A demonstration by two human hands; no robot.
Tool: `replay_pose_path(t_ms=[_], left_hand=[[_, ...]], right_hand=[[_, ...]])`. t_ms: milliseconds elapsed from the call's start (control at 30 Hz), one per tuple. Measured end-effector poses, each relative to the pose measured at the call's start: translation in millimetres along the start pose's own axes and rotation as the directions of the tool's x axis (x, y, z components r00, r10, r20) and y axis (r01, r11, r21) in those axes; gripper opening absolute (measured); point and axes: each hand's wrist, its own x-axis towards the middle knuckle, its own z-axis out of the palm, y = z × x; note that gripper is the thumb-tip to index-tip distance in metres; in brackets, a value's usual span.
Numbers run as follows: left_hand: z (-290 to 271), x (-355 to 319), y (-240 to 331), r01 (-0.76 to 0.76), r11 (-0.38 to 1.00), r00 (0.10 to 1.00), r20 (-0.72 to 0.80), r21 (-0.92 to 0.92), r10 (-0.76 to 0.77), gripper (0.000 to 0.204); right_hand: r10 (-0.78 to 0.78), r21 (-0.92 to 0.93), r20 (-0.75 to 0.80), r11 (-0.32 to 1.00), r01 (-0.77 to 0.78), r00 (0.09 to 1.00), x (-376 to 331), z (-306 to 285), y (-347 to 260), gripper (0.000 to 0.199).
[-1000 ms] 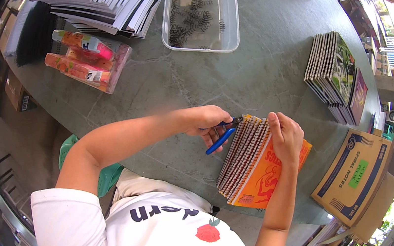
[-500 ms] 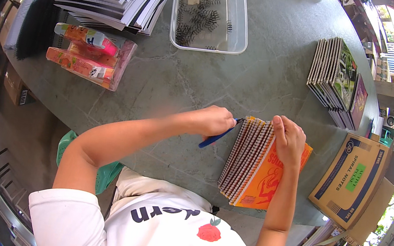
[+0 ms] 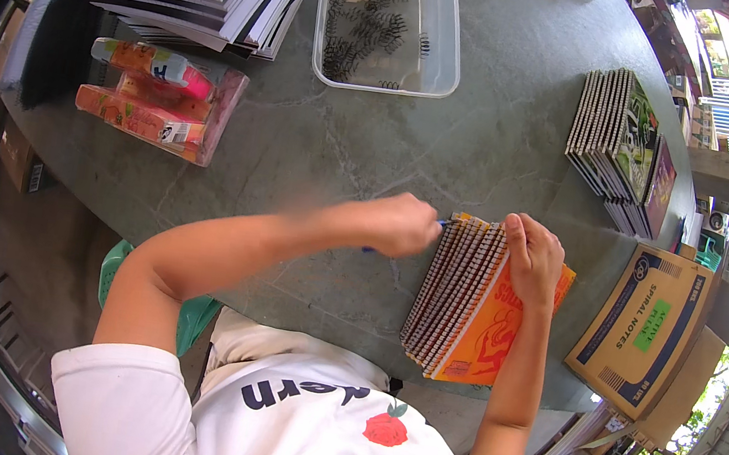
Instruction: The person trims excess wire from spiral-bound notebooks using pliers and places the finished notebooks into a cardboard box.
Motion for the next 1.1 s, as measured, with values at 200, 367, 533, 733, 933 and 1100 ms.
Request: replay_pose_path(t_ms=[200, 367, 533, 733, 933, 1100], left_hand=[[-9, 3, -6, 0.353, 0.647, 0.917, 0.387, -0.676, -0.096, 0.034], [11, 5, 0, 0.217, 0.805, 0.973, 0.187, -0.552, -0.134, 0.035], [-10, 0, 3, 0.151, 0.926, 0.970, 0.232, -0.346, -0.072, 0.036], [-5, 2, -10, 0.421, 0.490, 0.897, 0.432, -0.764, -0.096, 0.036], [3, 4, 0, 0.236, 0.775, 0.964, 0.242, -0.586, -0.110, 0.036], [14, -7, 8, -0.060, 0.997, 0.993, -0.101, 0.056, 0.065, 0.036]], right_hand=[[-0.008, -0.011, 0.003, 1.000, 0.008, 1.000, 1, 0, 1, 0.050], [0.003, 0.010, 0.013, 1.000, -0.003, 1.000, 1, 0, -5, 0.050], [-0.014, 0.025, -0.026, 1.000, 0.015, 1.000, -1, 2, 1, 0.049], [-0.022, 0.001, -0.006, 1.000, 0.022, 1.000, 1, 1, 0, 0.049], [-0.024, 0.021, -0.035, 0.999, 0.024, 0.999, 0, 3, 0, 0.049], [-0.006, 0.024, -0.008, 1.000, 0.006, 1.000, 1, 1, -1, 0.048]])
